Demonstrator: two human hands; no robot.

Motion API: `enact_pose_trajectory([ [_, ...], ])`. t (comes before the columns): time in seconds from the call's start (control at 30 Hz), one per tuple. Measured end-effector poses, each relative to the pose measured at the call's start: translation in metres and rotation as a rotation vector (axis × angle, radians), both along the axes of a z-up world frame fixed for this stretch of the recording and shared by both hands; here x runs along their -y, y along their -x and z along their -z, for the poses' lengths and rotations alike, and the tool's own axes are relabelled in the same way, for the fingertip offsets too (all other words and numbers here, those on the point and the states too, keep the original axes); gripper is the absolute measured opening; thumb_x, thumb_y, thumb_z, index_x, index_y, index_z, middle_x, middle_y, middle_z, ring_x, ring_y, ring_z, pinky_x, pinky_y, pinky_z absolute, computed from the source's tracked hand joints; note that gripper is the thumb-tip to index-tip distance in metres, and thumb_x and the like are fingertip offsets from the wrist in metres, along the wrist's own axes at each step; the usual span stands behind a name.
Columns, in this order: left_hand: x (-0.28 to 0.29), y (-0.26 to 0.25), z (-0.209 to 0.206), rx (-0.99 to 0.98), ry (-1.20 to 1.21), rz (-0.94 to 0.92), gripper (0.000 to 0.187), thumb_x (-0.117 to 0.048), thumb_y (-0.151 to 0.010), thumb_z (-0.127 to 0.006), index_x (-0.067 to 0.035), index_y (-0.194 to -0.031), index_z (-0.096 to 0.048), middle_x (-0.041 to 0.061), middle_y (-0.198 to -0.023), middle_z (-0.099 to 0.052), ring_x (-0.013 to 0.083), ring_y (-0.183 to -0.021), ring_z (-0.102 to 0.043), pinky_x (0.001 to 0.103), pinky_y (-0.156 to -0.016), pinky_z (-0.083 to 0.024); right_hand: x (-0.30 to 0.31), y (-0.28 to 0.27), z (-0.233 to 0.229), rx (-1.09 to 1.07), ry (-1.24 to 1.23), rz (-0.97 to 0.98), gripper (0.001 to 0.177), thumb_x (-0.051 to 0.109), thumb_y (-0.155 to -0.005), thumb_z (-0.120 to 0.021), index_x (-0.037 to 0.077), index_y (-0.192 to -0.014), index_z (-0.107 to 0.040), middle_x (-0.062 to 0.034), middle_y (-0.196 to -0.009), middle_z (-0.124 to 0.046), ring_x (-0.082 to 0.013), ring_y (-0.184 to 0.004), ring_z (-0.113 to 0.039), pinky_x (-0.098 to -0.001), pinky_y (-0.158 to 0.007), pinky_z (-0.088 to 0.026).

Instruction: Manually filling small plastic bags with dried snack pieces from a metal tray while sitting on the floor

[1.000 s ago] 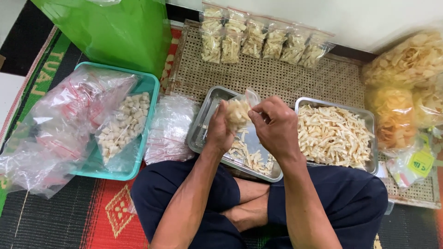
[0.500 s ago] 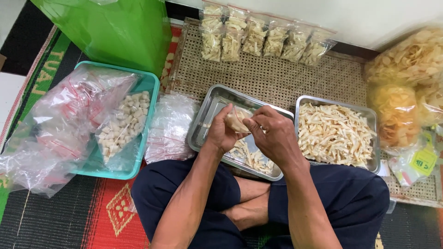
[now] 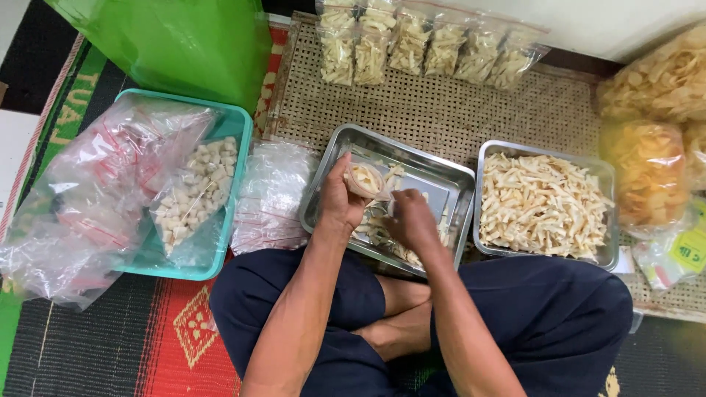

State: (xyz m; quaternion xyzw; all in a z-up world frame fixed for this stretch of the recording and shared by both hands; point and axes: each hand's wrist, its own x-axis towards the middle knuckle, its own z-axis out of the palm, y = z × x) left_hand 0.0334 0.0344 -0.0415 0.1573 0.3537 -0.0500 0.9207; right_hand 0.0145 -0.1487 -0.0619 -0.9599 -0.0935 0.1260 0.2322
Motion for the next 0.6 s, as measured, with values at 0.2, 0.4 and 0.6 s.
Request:
enact_pose_trajectory([
  [0.2,-0.001,0.002,-0.016,-0.043,-0.082,-0.037,0.051,-0.035,-0.078,-0.085,-0.004,-0.110,-0.060,0.013,-0.102,-0.062,0.0312,-0.096,-0.069,0.058,-0.079,-0.061,-0.041,0.015,-0.029,0.074,0.099,-0.227,0.049,0.042,-0.079,-0.080,0.008,-0.114,-0.072,-0.0180,-0.152,-0.051,-0.0429,-0.145,-0.042,-0.0565,-0.100,-0.048],
  [0.4,-0.001,-0.002,-0.008,-0.029,-0.109,-0.046,0.050,-0.035,-0.079,-0.085,-0.004,-0.109,-0.060,0.015,-0.102,-0.060,0.0321,-0.095,-0.068,0.059,-0.078,-0.060,-0.028,0.021,0.000,0.193,0.042,-0.160,0.025,0.020,-0.083,-0.076,0.016,-0.108,-0.078,-0.0157,-0.093,-0.076,-0.0421,-0.099,-0.073,-0.0537,-0.089,-0.058],
  [0.6,0.003,0.004,-0.029,-0.034,-0.165,-0.069,0.037,-0.032,-0.080,-0.085,-0.007,-0.096,-0.063,0.015,-0.089,-0.063,0.0300,-0.082,-0.072,0.049,-0.068,-0.063,0.006,0.028,0.026,0.199,-0.265,0.173,0.018,0.017,-0.079,-0.086,0.022,-0.094,-0.077,-0.0007,-0.085,-0.077,-0.0266,-0.086,-0.076,-0.0442,-0.077,-0.061],
])
